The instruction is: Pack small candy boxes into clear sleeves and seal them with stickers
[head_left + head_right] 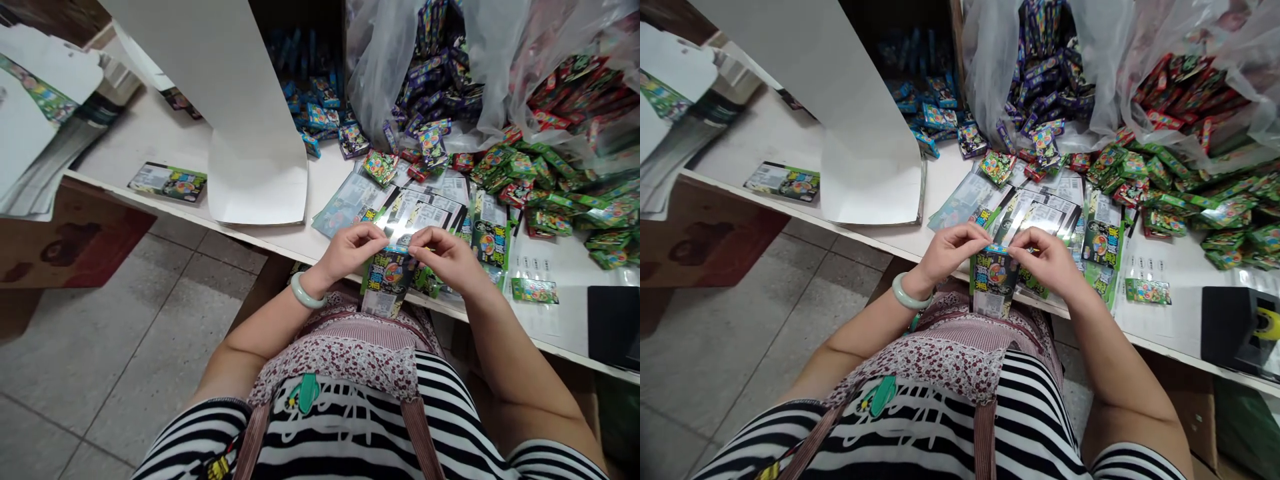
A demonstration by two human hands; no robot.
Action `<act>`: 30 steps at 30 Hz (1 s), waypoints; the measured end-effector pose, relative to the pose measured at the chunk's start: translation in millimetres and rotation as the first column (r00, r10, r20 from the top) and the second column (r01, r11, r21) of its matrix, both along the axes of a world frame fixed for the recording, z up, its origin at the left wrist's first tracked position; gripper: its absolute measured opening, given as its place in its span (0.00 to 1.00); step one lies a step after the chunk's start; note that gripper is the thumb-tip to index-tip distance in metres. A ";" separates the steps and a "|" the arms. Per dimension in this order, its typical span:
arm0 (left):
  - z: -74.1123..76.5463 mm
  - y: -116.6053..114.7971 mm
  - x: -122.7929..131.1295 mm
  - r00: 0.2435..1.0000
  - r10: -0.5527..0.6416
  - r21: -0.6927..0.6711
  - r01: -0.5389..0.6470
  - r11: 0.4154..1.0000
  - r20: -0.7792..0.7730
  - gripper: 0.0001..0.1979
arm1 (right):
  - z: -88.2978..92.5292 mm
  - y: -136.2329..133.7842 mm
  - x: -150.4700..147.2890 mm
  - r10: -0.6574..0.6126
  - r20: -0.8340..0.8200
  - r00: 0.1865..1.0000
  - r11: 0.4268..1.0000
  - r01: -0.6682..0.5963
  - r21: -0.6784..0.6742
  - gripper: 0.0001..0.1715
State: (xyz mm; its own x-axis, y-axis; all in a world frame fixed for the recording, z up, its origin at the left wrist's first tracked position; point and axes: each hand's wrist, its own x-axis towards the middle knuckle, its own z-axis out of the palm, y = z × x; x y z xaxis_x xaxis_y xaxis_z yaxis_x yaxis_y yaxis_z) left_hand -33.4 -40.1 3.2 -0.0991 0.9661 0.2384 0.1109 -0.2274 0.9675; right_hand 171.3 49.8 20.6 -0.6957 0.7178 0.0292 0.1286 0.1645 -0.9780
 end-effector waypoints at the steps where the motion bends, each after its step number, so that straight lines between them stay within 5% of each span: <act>1: -2.5 -2.6 -2.5 0.999 -0.032 0.026 0.032 0.999 -0.017 0.08 | -0.3 -1.2 2.6 0.010 -0.010 1.000 0.999 -0.010 0.035 0.14; 9: -24.9 -15.4 -4.0 0.999 -0.040 0.010 0.040 0.999 0.006 0.12 | -15.3 -18.8 7.9 -0.019 -0.010 1.000 0.906 0.021 0.423 0.04; 13: -14.9 -12.6 -1.8 0.998 -0.018 0.051 0.021 0.998 -0.057 0.06 | -16.5 -26.5 1.7 -0.122 -0.071 0.990 0.924 0.140 0.355 0.03; 19: 4.8 4.2 8.3 0.988 0.134 0.088 -0.127 0.988 -0.079 0.05 | 5.6 -24.9 -0.7 -0.241 -0.077 0.967 0.922 0.253 0.292 0.05; 25: -9.0 7.1 8.1 0.981 0.098 -0.031 -0.104 0.994 -0.165 0.04 | -14.0 -4.5 53.7 -0.089 0.039 0.995 0.984 0.081 0.157 0.10; 27: -17.2 4.9 1.4 0.981 0.129 -0.011 -0.132 0.991 -0.145 0.05 | -27.9 20.1 94.4 -0.250 0.055 0.967 0.957 0.237 0.168 0.15; 30: -25.4 3.6 -5.9 0.978 0.154 -0.019 -0.158 0.987 -0.141 0.05 | -48.7 66.0 158.7 -0.649 0.199 0.735 0.751 0.576 0.323 0.12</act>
